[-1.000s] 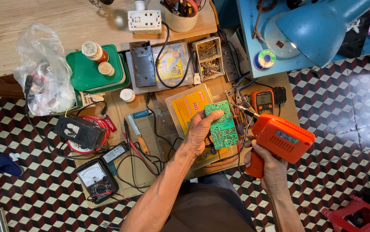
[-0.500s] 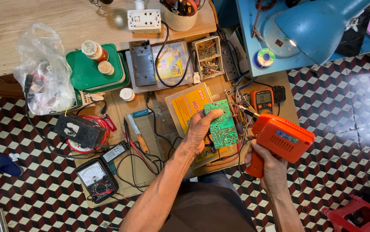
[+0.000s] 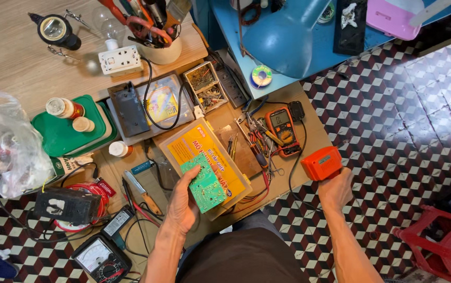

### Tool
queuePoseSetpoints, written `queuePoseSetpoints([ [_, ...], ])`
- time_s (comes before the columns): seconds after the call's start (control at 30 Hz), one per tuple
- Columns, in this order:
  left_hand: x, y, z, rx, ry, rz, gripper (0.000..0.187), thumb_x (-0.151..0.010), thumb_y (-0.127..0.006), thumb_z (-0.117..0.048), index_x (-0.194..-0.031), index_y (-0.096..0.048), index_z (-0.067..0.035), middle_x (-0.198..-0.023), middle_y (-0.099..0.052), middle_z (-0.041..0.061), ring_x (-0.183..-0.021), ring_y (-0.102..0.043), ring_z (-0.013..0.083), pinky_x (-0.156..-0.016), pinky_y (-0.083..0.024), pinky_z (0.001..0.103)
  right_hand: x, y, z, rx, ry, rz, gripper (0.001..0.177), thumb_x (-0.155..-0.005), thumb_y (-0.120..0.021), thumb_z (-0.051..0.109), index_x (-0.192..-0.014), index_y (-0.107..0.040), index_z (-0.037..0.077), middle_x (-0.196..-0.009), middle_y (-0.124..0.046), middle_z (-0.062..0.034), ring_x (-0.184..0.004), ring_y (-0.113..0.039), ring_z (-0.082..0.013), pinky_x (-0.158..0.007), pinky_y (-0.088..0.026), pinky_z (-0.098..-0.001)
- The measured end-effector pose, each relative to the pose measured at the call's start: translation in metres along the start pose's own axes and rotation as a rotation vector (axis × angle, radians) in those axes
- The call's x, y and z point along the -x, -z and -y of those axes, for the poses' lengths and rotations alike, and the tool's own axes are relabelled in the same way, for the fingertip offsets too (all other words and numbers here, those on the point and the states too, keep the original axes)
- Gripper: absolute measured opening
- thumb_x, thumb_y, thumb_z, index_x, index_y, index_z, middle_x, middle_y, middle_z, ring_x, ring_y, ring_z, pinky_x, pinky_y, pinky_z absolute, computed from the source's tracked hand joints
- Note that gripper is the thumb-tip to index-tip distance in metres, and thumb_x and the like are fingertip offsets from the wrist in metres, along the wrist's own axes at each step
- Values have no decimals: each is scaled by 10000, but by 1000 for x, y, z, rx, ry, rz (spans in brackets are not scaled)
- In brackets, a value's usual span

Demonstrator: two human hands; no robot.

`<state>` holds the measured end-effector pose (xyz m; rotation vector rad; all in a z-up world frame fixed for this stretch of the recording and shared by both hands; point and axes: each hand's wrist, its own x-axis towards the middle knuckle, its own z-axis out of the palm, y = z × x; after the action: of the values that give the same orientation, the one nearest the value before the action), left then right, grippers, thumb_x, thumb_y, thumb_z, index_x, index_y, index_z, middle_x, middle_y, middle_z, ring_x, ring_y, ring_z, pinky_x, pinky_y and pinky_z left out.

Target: The person handles a small circuit board, flips it over, and uses a heat gun to apply heat to specific areas. They then use pliers to adjust components on the board. The work is performed on a cluttered workbench with various tools and parts visible.

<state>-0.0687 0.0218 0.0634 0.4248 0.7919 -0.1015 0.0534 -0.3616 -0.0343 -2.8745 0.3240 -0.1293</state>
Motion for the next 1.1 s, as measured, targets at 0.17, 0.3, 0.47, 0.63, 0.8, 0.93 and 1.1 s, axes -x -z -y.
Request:
queuePoseSetpoints([
  [0.17, 7, -6, 7, 33, -30, -74, 471, -899, -653, -309, -1265, -634, -14, -1117, -748, 123, -1017, -734, 246, -883, -610, 478, -24, -71, -60, 37, -22, 165, 459, -878, -738, 210, -1221, -503, 16, -1194, -572, -232, -1042, -619, -490, -870, -510, -576],
  [0.3, 10, 3, 17, 98, -76, -54, 471, -938, -655, -297, -1324, -593, -34, -1189, -711, 139, -1075, -706, 258, -946, -587, 450, -40, -113, -90, 24, 48, 158, 485, -873, -719, 161, -1285, -510, 13, -1281, -563, -234, -1185, -586, -467, -940, -493, -567],
  [0.47, 13, -3, 28, 111, -121, -38, 508, -940, -631, -305, -1366, -566, -37, -1220, -708, 141, -1108, -702, 252, -971, -571, 442, -73, -122, -96, -114, 14, 272, 633, -829, -820, 243, -1301, -512, -48, -1321, -544, -266, -1242, -555, -454, -1031, -448, -515],
  [0.63, 16, -3, 31, 169, -161, -4, 500, -950, -580, -319, -1373, -547, -55, -1236, -700, 119, -1122, -701, 242, -980, -572, 441, -70, -77, -64, -131, 117, 280, 703, -838, -809, 250, -1385, -503, -68, -1359, -551, -272, -1263, -559, -405, -1080, -441, -456],
  [0.8, 16, 8, 38, 241, -220, 131, 497, -1022, -517, -386, -1384, -548, -47, -1277, -679, 103, -1126, -686, 217, -1014, -556, 419, -7, 33, 37, -493, 118, 264, 526, -990, -668, 242, -1433, -548, -15, -1356, -614, -201, -1248, -605, -313, -1067, -463, -402],
  [0.93, 10, 9, 45, 273, -234, 214, 530, -1017, -491, -463, -1365, -570, -71, -1274, -685, 78, -1123, -675, 211, -1006, -541, 406, 71, 95, 130, -688, 411, 444, 466, -946, -688, 244, -1346, -618, 14, -1291, -654, -165, -1181, -641, -262, -1030, -506, -363],
  [1.1, 8, 9, 54, 364, -271, 219, 500, -1027, -501, -437, -1369, -568, -78, -1307, -678, 60, -1170, -648, 201, -1050, -502, 390, 127, 107, 204, -595, 789, 482, 794, -803, -821, 288, -1424, -463, -54, -1372, -517, -222, -1252, -557, -348, -1018, -482, -413],
])
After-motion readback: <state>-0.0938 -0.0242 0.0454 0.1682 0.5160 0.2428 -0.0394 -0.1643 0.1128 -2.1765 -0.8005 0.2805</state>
